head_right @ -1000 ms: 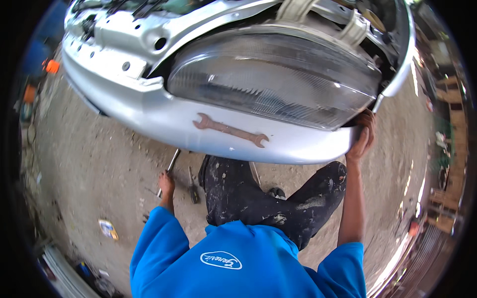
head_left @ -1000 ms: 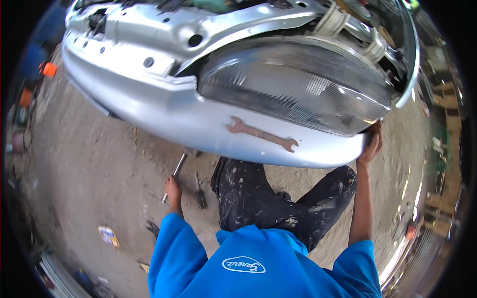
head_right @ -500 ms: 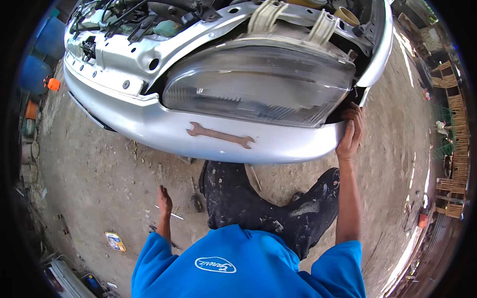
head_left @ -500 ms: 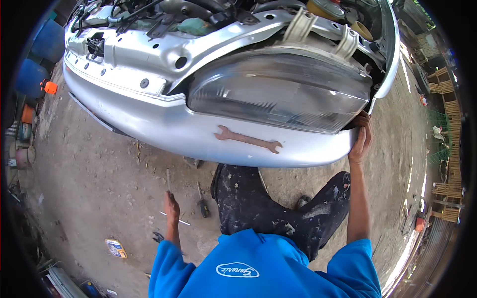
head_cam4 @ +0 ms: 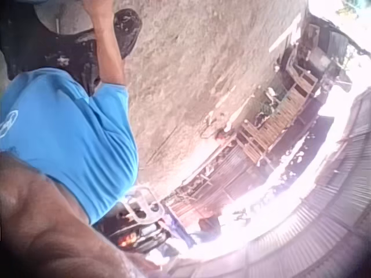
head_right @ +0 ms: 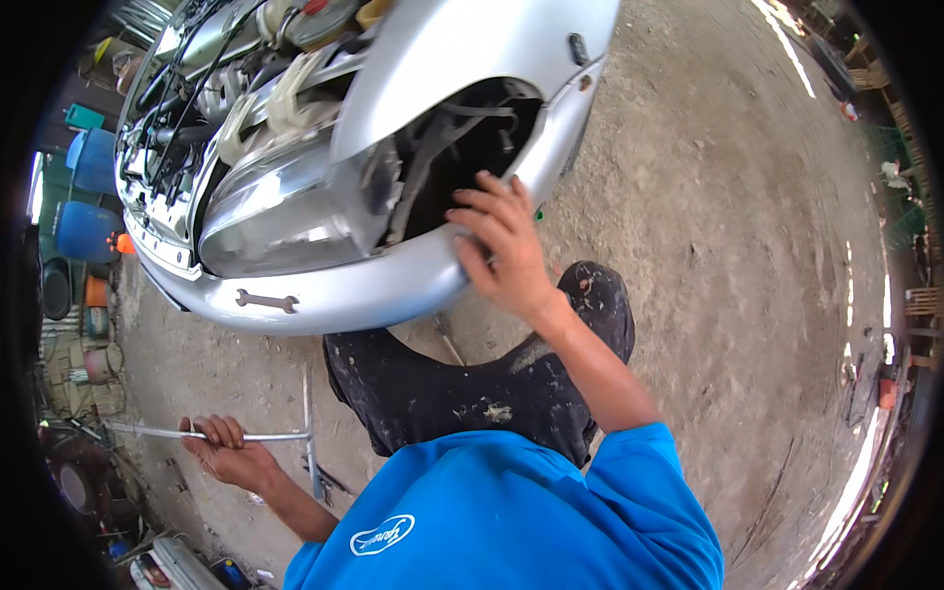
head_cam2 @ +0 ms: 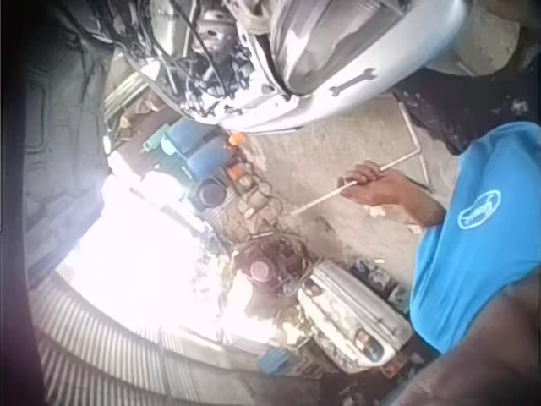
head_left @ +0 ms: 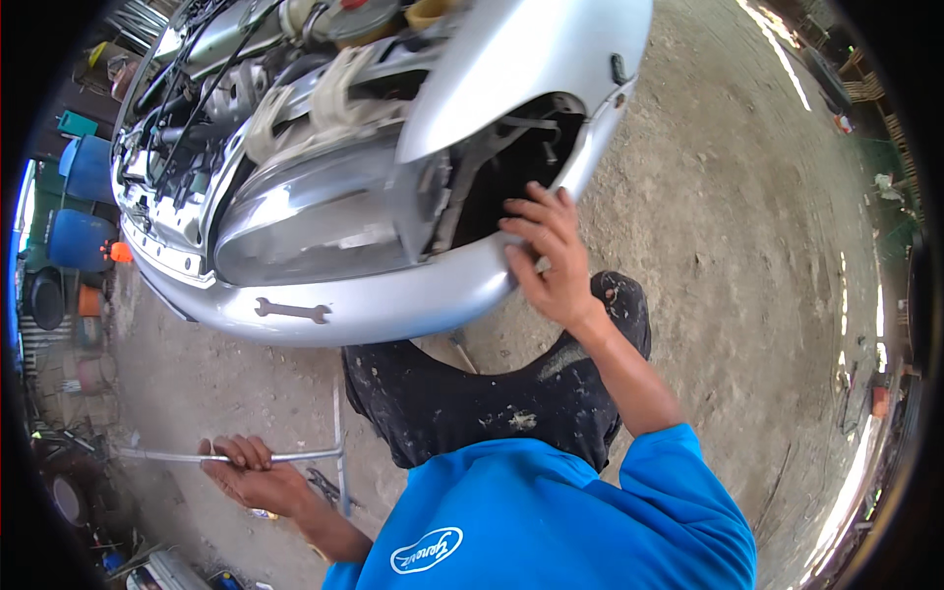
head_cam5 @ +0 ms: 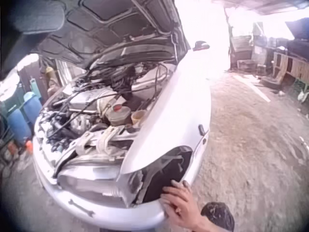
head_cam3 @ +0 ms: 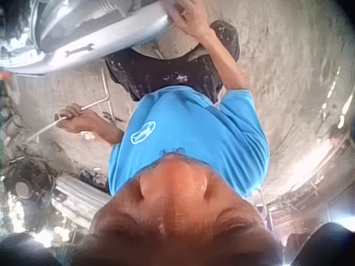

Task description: The recorder is shown removing and then re-installing components of a car's front headlight assembly, using tools to unscrew bolts and manipulate the casing.

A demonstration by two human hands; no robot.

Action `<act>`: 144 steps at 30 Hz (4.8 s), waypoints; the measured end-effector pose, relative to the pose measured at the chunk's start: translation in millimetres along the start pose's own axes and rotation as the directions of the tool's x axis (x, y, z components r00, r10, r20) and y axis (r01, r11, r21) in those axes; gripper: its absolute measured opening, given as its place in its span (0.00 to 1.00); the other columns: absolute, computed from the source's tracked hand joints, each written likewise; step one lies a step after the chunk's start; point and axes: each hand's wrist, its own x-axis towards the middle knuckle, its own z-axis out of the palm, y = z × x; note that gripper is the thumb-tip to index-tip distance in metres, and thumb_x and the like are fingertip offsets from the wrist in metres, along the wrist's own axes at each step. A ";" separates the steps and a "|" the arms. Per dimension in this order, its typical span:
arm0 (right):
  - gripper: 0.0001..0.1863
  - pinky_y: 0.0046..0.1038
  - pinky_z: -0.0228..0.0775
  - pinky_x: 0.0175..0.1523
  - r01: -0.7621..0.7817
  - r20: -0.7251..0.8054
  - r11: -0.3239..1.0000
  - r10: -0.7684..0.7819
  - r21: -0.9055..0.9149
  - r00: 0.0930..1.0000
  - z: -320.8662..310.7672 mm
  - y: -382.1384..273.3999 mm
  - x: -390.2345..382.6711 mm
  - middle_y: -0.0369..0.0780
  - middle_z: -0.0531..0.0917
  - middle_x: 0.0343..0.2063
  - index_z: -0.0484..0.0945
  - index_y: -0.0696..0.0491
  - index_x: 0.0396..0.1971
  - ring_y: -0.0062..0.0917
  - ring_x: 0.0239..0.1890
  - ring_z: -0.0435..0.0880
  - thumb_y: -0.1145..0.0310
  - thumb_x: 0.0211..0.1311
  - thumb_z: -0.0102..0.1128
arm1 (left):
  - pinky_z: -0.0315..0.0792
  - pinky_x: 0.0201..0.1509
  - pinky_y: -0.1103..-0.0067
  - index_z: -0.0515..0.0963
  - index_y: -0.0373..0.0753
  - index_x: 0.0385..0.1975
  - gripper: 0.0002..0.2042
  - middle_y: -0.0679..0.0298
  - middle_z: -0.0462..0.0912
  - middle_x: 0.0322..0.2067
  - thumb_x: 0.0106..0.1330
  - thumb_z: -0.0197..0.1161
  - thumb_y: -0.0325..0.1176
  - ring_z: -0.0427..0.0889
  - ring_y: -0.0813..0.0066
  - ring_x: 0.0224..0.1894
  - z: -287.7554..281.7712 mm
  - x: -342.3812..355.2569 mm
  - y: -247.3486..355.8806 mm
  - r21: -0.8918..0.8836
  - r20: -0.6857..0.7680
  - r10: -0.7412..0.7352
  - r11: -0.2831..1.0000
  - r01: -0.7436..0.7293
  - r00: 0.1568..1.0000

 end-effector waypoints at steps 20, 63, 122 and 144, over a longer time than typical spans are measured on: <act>0.16 0.17 0.57 0.20 -0.497 0.310 0.116 0.654 0.860 0.690 -187.7 1.4 -124.5 0.32 0.66 0.15 0.72 0.62 0.41 0.13 0.17 0.63 0.62 0.73 0.43 | 0.77 0.43 0.70 0.69 0.41 0.41 0.12 0.61 0.77 0.32 0.74 0.45 0.43 0.79 0.67 0.37 249.8 -240.3 -64.6 0.078 0.627 -0.700 0.494 0.866 0.343; 0.13 0.13 0.42 0.15 -0.080 0.619 -0.664 0.638 0.744 0.459 -174.5 -30.2 -50.4 0.30 0.59 0.21 0.67 0.49 0.41 0.09 0.15 0.50 0.57 0.75 0.35 | 0.65 0.20 0.84 0.73 0.36 0.21 0.17 0.65 0.76 0.15 0.69 0.58 0.41 0.74 0.82 0.16 252.8 -191.1 -64.8 0.760 0.569 -0.655 0.650 -0.014 0.497; 0.27 0.35 0.71 0.56 -0.512 0.351 -0.004 0.732 0.859 0.584 -186.4 21.3 -49.3 0.47 0.73 0.54 0.58 0.59 0.63 0.33 0.51 0.77 0.73 0.64 0.50 | 0.73 0.57 0.65 0.76 0.40 0.49 0.21 0.57 0.71 0.58 0.52 0.68 0.28 0.69 0.53 0.61 253.9 -268.4 -57.0 -0.209 0.972 0.230 0.942 -0.261 0.055; 0.14 0.13 0.45 0.17 -0.755 0.569 0.111 0.588 0.647 0.574 -185.2 59.7 -13.5 0.38 0.74 0.24 0.73 0.61 0.46 0.08 0.13 0.57 0.66 0.73 0.43 | 0.64 0.23 0.86 0.79 0.32 0.35 0.04 0.63 0.79 0.27 0.62 0.61 0.24 0.75 0.82 0.26 161.8 -102.9 -81.5 0.533 0.385 0.041 0.806 -0.258 0.922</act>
